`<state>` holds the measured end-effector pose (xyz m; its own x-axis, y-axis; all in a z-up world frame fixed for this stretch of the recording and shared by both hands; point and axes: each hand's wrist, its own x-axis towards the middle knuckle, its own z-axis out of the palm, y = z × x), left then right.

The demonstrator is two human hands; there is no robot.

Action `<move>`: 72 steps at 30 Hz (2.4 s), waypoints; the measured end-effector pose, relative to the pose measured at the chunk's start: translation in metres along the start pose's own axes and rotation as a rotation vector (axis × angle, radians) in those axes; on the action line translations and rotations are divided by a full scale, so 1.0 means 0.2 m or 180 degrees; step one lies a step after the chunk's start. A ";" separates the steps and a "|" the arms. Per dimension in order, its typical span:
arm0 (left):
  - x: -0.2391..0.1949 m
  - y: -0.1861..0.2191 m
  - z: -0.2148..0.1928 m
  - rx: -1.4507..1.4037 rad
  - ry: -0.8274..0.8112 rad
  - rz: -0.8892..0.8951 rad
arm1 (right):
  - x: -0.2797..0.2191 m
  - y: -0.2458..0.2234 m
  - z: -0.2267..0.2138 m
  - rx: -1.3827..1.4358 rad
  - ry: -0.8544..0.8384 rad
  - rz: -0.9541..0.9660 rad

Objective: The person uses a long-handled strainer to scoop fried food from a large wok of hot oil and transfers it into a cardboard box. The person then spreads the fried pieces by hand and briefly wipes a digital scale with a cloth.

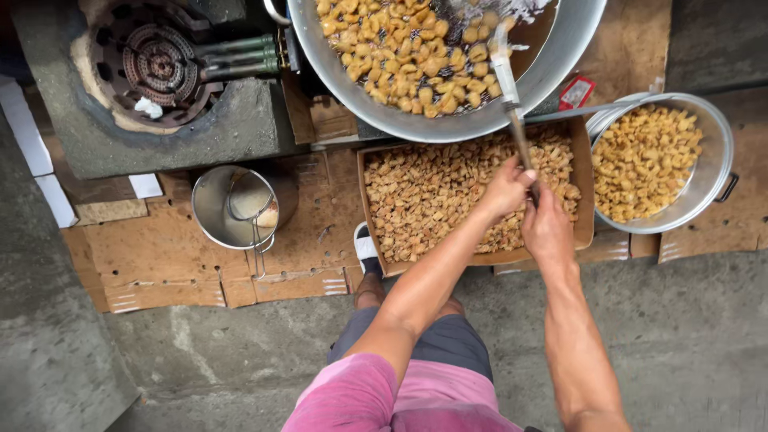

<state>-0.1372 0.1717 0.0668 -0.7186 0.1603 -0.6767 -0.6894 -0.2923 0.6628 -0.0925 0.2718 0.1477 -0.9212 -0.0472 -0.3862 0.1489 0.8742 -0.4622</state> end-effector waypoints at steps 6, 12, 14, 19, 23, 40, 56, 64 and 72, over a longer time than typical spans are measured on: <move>0.02 -0.17 0.05 0.1332 -0.0320 0.0389 | -0.21 0.00 0.16 0.0193 0.0882 0.0140; -0.13 -0.24 -0.11 0.2039 -0.0304 -0.0096 | -0.37 -0.06 0.32 0.0583 0.0406 0.0843; -0.24 -0.24 -0.21 0.1971 -0.0145 -0.0242 | -0.41 -0.13 0.37 0.0748 0.0177 0.0885; -0.42 -0.21 -0.50 0.1811 0.0368 -0.0185 | -0.43 -0.32 0.50 0.2847 -0.0712 0.1738; -0.42 -0.14 -0.74 0.1766 0.0873 -0.0113 | -0.31 -0.45 0.65 0.3459 -0.1126 0.1565; 0.04 0.22 -1.07 0.1343 0.1449 0.0270 | 0.24 -0.67 0.83 0.4517 -0.1390 0.0570; -0.25 -0.61 -1.00 -0.0238 0.0732 0.0099 | -0.49 -0.33 1.04 0.4620 -0.0898 0.0844; -0.24 -0.82 -0.98 0.0104 0.1014 0.0108 | -0.59 -0.16 1.15 0.4680 -0.0996 0.1008; -0.14 -0.91 -0.93 0.0702 0.1090 0.0173 | -0.47 0.05 1.20 0.3911 -0.1312 0.1167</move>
<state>0.0252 0.0447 -0.0943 -0.7081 -0.1838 -0.6818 -0.6812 -0.0765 0.7281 0.0816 0.1694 -0.0131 -0.6171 -0.2365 -0.7505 0.7849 -0.1178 -0.6083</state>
